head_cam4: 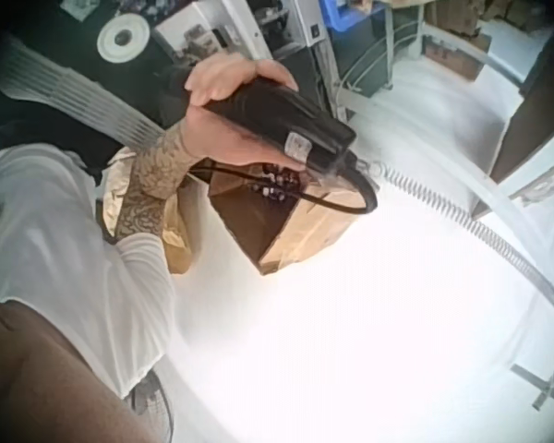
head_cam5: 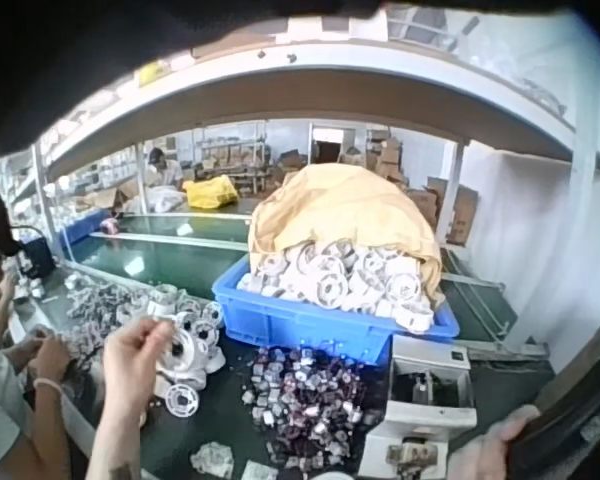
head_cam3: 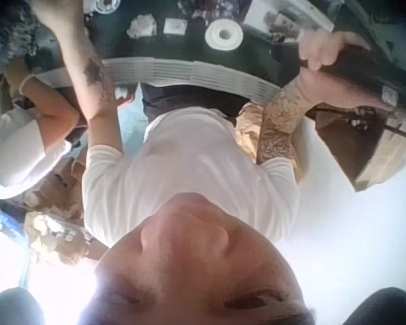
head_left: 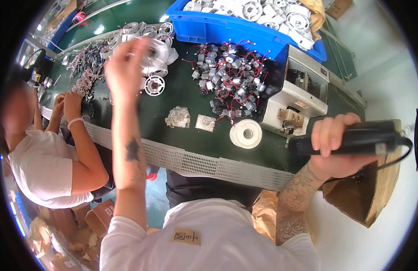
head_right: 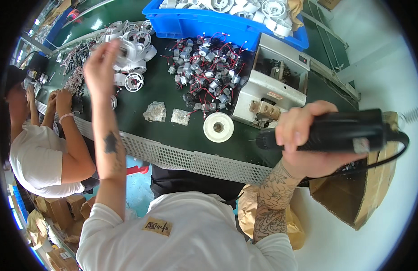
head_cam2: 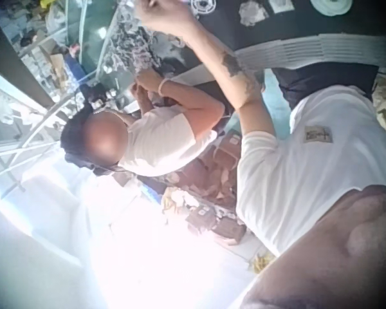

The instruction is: Assembling electronic motor components by inserting wires and using an electric screwdriver at a factory workbench.

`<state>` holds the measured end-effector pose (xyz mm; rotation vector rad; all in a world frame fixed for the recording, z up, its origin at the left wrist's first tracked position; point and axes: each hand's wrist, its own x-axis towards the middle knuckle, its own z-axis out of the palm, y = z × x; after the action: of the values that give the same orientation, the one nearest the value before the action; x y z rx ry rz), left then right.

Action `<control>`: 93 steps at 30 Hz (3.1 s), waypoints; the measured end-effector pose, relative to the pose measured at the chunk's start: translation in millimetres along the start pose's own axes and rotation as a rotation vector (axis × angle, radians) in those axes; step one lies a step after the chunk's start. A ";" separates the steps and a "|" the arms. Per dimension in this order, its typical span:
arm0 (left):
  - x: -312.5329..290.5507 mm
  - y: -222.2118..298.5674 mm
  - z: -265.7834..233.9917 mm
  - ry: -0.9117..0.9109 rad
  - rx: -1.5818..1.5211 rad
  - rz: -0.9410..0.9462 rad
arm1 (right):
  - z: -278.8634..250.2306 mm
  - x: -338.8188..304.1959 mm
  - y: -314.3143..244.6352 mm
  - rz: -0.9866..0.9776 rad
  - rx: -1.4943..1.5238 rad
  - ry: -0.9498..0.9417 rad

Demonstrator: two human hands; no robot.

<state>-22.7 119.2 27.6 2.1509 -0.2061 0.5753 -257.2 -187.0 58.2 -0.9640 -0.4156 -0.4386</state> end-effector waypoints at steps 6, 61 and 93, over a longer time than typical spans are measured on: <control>125.9 -84.3 -25.8 -0.009 0.362 -0.010 | 1.6 -2.8 28.4 0.005 0.067 0.058; -96.5 16.5 45.0 -0.649 -0.187 0.261 | -5.4 -7.7 34.5 0.017 -0.009 0.029; -77.1 13.4 50.4 -0.824 -0.456 -0.371 | -8.2 -8.9 33.6 0.046 -0.028 0.039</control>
<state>-78.6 66.5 -24.9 1.7930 -0.3319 -0.5491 -245.7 -175.7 26.3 -0.9882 -0.3520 -0.4219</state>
